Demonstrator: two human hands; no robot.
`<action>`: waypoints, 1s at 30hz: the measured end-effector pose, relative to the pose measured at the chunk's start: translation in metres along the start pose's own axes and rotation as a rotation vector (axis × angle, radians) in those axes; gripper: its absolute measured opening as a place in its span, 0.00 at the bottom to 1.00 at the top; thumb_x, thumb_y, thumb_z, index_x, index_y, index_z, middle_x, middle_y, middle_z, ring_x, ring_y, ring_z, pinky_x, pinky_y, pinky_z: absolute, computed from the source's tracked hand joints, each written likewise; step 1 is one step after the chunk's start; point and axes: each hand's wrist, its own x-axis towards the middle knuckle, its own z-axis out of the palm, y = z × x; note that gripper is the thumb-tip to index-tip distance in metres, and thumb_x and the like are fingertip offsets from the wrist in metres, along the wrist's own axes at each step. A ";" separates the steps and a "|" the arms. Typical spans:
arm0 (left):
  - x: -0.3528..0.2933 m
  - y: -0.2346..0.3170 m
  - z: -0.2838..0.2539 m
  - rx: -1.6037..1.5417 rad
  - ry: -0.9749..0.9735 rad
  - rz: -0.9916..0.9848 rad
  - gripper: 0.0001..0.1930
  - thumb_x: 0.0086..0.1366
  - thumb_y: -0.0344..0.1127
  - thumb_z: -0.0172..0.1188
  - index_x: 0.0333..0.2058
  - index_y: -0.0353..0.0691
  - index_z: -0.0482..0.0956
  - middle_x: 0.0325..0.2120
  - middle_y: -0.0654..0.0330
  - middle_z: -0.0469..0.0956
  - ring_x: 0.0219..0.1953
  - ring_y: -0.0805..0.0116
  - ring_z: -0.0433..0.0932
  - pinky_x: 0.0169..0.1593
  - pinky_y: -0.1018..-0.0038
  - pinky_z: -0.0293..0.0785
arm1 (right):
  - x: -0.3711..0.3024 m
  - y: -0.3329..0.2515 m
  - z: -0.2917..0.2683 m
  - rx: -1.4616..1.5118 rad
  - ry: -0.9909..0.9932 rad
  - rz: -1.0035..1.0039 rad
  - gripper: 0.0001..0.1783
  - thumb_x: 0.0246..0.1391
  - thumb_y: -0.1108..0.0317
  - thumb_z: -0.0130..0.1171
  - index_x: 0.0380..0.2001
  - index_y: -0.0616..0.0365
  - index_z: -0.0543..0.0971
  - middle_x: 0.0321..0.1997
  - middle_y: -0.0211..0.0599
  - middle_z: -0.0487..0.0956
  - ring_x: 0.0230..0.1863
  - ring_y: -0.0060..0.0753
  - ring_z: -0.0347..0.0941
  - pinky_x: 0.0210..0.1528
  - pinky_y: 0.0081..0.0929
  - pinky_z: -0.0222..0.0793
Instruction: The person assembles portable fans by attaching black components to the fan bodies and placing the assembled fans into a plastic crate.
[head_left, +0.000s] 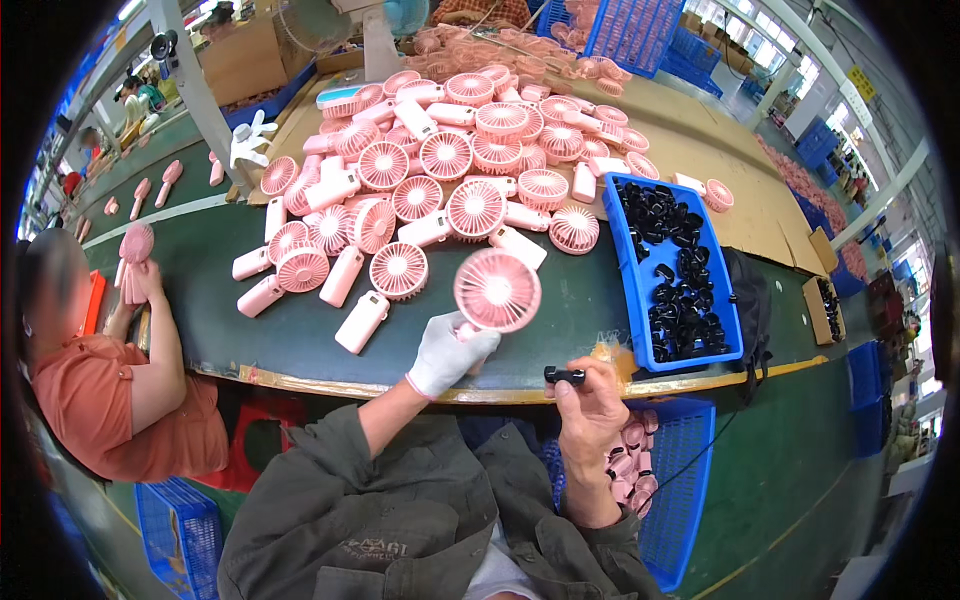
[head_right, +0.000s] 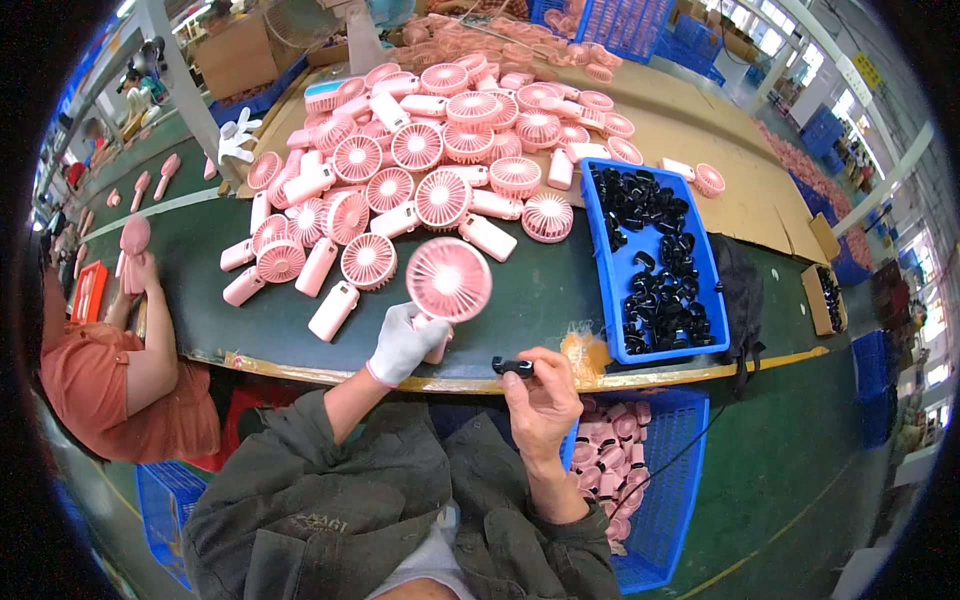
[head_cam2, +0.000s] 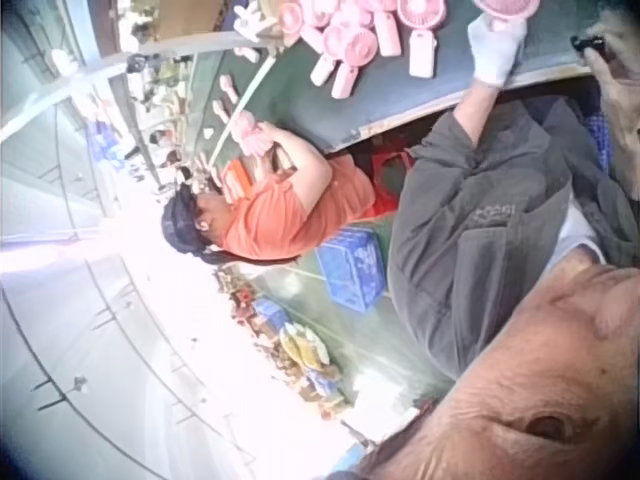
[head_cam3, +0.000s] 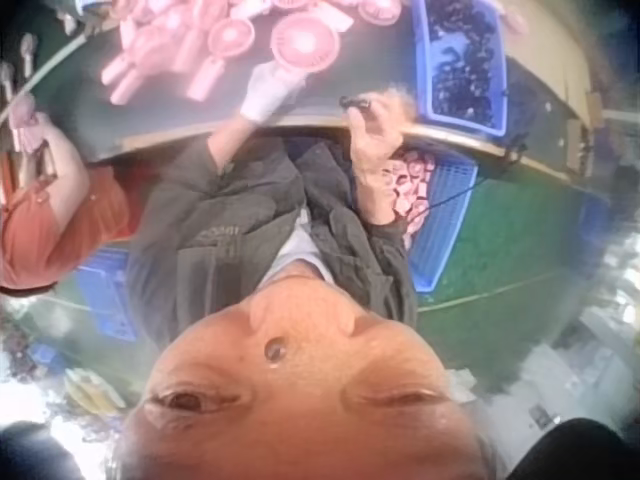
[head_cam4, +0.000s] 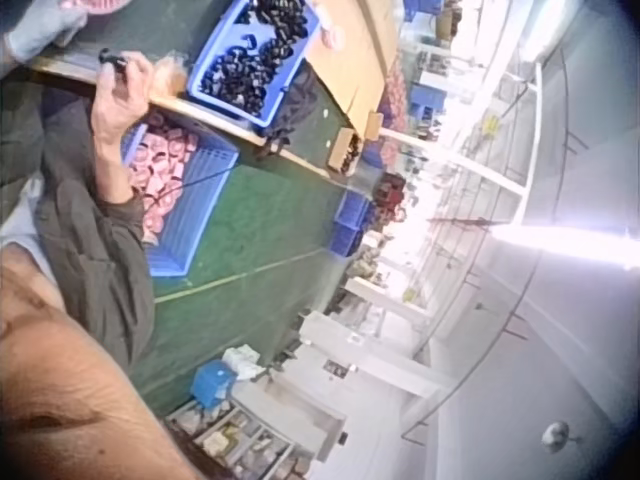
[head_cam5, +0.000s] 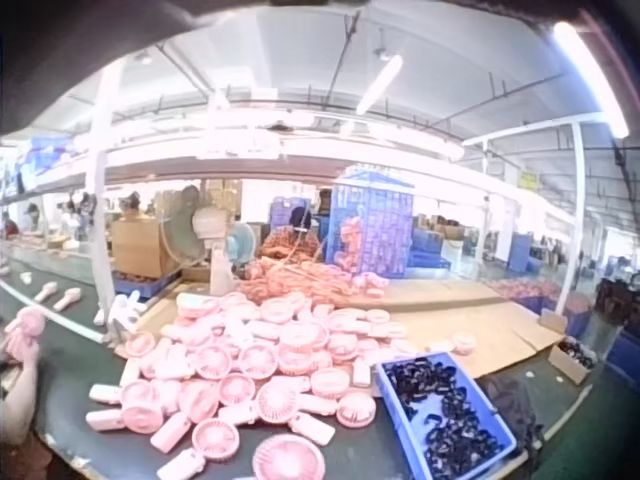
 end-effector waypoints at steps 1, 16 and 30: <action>0.002 -0.004 0.003 0.005 -0.006 -0.002 0.11 0.56 0.34 0.66 0.34 0.32 0.81 0.21 0.63 0.78 0.24 0.75 0.76 0.31 0.75 0.73 | -0.002 0.002 0.001 0.000 0.008 0.000 0.14 0.49 0.85 0.61 0.41 0.70 0.76 0.46 0.44 0.72 0.38 0.27 0.75 0.37 0.20 0.76; -0.043 0.000 0.028 0.401 -0.069 0.622 0.28 0.41 0.46 0.75 0.41 0.41 0.80 0.32 0.55 0.81 0.33 0.56 0.81 0.37 0.68 0.76 | -0.019 0.001 0.026 0.574 -0.021 0.338 0.14 0.48 0.79 0.68 0.38 0.72 0.79 0.41 0.37 0.74 0.37 0.25 0.75 0.38 0.19 0.75; -0.041 0.015 0.036 0.531 -0.037 0.546 0.15 0.49 0.37 0.67 0.34 0.36 0.81 0.24 0.54 0.79 0.26 0.67 0.79 0.33 0.73 0.75 | -0.024 0.007 0.021 0.183 0.018 0.231 0.07 0.59 0.75 0.57 0.31 0.71 0.78 0.34 0.35 0.74 0.32 0.22 0.70 0.34 0.19 0.68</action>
